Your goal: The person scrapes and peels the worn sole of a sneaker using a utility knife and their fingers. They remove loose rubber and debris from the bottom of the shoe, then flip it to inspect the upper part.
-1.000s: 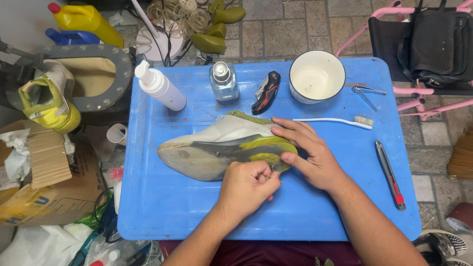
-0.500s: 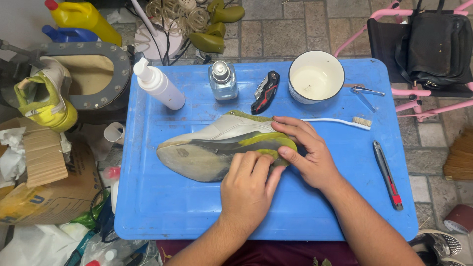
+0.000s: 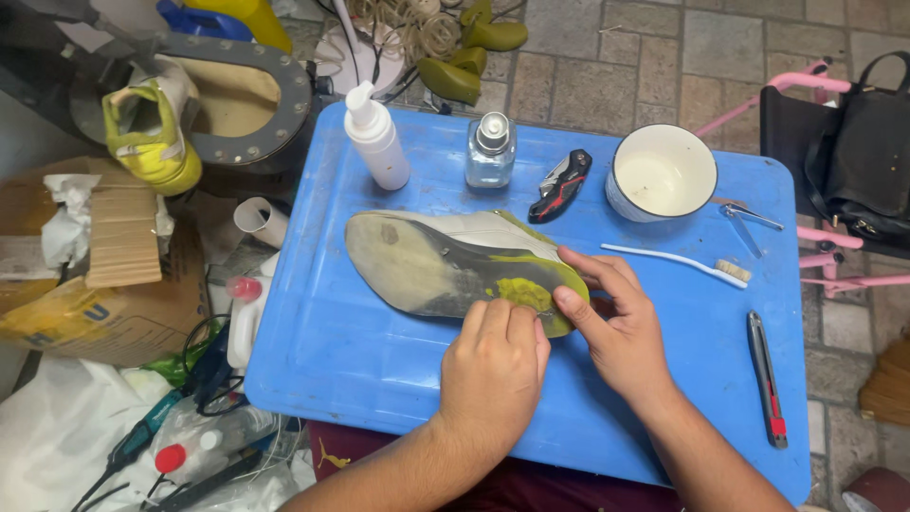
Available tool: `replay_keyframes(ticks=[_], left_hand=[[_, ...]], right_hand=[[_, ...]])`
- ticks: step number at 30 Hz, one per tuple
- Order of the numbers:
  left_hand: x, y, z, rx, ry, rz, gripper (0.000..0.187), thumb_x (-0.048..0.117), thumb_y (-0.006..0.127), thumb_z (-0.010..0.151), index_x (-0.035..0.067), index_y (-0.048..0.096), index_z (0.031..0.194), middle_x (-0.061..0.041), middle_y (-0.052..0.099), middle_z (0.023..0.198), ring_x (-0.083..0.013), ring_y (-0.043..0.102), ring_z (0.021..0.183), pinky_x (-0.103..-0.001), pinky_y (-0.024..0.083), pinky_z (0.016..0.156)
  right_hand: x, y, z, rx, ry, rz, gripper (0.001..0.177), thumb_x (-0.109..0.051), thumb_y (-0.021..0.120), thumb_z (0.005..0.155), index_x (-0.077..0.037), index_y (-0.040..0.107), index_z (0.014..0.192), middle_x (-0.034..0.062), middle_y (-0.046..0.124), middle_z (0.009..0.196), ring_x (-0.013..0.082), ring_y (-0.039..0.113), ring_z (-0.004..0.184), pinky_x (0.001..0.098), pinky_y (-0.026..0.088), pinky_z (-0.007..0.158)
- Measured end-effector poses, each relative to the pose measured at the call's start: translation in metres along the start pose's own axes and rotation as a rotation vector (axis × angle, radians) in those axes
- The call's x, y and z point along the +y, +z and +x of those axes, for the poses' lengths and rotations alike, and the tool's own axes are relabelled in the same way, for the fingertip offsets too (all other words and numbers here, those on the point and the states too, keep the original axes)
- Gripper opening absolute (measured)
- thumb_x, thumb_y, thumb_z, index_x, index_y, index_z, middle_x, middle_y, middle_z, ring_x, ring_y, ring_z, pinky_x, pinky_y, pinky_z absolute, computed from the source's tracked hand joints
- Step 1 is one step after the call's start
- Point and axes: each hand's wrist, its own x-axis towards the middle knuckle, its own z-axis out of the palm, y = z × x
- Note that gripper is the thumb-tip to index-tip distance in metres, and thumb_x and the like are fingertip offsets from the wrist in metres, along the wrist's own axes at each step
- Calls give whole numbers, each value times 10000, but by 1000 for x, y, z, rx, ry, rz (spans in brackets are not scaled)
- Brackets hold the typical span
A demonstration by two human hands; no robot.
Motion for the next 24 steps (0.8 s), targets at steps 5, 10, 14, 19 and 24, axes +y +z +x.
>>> replay_keyframes(ticks=[5, 10, 14, 19, 24], left_hand=[[2, 8, 5, 39, 6, 78, 160, 116, 721, 809, 39, 581, 820, -130, 594, 842, -304, 618, 819, -381, 537, 648], [-7, 12, 10, 84, 116, 74, 179, 148, 713, 759, 56, 569, 813, -114, 562, 803, -300, 579, 760, -427, 470, 661], [-22, 17, 13, 140, 258, 36, 196, 145, 704, 746, 68, 537, 812, -106, 521, 790, -287, 541, 725, -424, 440, 678], [-32, 22, 13, 192, 330, 19, 211, 140, 701, 755, 66, 520, 833, -106, 490, 786, -287, 515, 709, -435, 446, 712], [-36, 24, 15, 196, 345, -5, 233, 143, 692, 739, 51, 520, 867, -120, 496, 823, -300, 513, 733, -450, 447, 739]], right_hand=[[-3, -1, 2, 16, -26, -62, 394, -174, 708, 942, -60, 677, 1319, 69, 602, 1143, 151, 661, 1044, 248, 549, 761], [5, 2, 3, 49, -104, -98, 385, -167, 725, 930, -72, 690, 1301, 71, 600, 1111, 177, 662, 1023, 282, 548, 850], [18, 0, 7, 74, -246, -237, 369, -161, 724, 909, -51, 675, 1257, 117, 608, 1245, 238, 588, 1126, 350, 470, 1005], [30, 9, 7, -24, -256, 25, 365, -171, 607, 1000, -41, 534, 1334, 193, 507, 1538, 298, 473, 1451, 405, 366, 1192], [35, 10, 10, -74, -214, 139, 354, -196, 569, 1030, -46, 496, 1342, 213, 476, 1578, 296, 483, 1451, 420, 379, 1197]])
